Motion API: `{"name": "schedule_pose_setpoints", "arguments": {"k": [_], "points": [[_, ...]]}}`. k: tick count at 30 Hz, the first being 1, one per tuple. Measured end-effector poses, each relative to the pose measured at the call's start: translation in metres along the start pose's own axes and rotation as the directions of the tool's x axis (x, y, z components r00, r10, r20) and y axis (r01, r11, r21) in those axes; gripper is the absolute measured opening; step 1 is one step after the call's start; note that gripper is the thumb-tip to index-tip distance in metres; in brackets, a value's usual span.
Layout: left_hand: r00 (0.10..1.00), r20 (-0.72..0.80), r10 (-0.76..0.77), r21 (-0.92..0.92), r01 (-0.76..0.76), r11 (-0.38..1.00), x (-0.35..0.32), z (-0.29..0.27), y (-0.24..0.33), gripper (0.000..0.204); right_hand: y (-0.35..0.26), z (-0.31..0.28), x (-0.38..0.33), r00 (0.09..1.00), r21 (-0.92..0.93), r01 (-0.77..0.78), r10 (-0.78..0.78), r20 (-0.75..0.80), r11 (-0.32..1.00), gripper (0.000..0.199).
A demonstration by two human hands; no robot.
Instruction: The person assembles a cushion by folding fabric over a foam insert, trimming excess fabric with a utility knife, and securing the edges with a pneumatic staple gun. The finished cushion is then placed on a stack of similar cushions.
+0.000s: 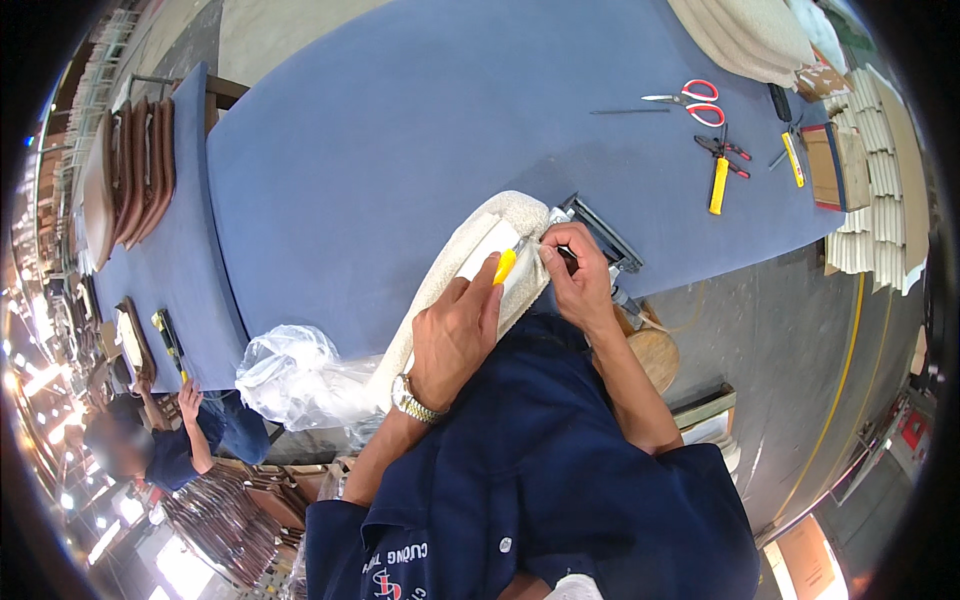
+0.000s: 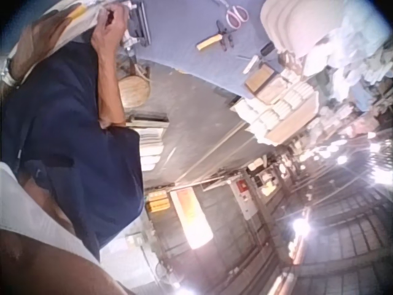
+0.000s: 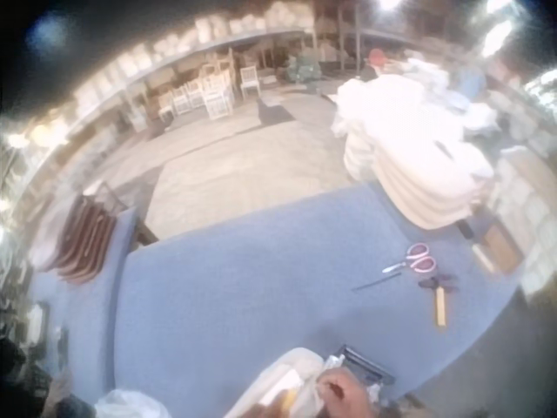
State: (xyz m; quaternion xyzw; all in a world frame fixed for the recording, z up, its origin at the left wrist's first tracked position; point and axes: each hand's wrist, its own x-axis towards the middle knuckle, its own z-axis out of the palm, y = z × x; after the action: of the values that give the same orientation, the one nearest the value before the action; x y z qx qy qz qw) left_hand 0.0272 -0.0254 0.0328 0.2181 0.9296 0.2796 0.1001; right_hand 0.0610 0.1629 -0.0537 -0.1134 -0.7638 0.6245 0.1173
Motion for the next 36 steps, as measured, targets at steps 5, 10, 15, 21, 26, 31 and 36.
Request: {"name": "schedule_pose_setpoints", "arguments": {"k": [5, 10, 15, 21, 26, 31, 36], "points": [[0.999, 0.027, 0.044, -0.003, -0.044, 0.999, 0.005, -0.002, -0.006, 0.036, -0.005, 0.0, 0.001, 1.0, -0.008, -0.029, 0.029, 0.009, 1.0, 0.01], [0.989, 0.12, 0.091, -0.051, -0.086, 0.995, 0.015, -0.007, -0.013, 0.034, -0.003, -0.001, 0.002, 0.999, -0.046, -0.033, 0.033, -0.004, 0.998, 0.01], [0.972, 0.213, 0.101, -0.049, -0.093, 0.994, 0.02, -0.022, -0.01, 0.034, 0.003, -0.004, -0.001, 0.994, -0.003, -0.108, 0.108, 0.017, 0.994, 0.011], [0.996, 0.063, 0.058, -0.174, -0.047, 0.984, 0.004, -0.007, -0.024, 0.037, -0.013, -0.004, 0.002, 0.996, -0.007, -0.037, 0.036, -0.086, 0.999, 0.013], [0.97, 0.139, -0.201, -0.548, 0.244, 0.8, -0.008, -0.002, -0.041, 0.039, -0.014, -0.025, 0.004, 0.928, 0.197, -0.031, 0.101, -0.358, 0.98, 0.008], [0.917, 0.185, -0.353, -0.727, 0.369, 0.58, -0.014, -0.012, -0.054, 0.044, 0.079, -0.148, -0.062, 0.79, 0.101, -0.433, 0.432, -0.436, 0.895, 0.009], [0.941, 0.07, -0.33, -0.785, 0.256, 0.564, -0.003, -0.026, -0.052, 0.045, 0.193, -0.242, -0.22, 0.559, -0.439, -0.807, 0.752, -0.35, 0.395, 0.024]]}}
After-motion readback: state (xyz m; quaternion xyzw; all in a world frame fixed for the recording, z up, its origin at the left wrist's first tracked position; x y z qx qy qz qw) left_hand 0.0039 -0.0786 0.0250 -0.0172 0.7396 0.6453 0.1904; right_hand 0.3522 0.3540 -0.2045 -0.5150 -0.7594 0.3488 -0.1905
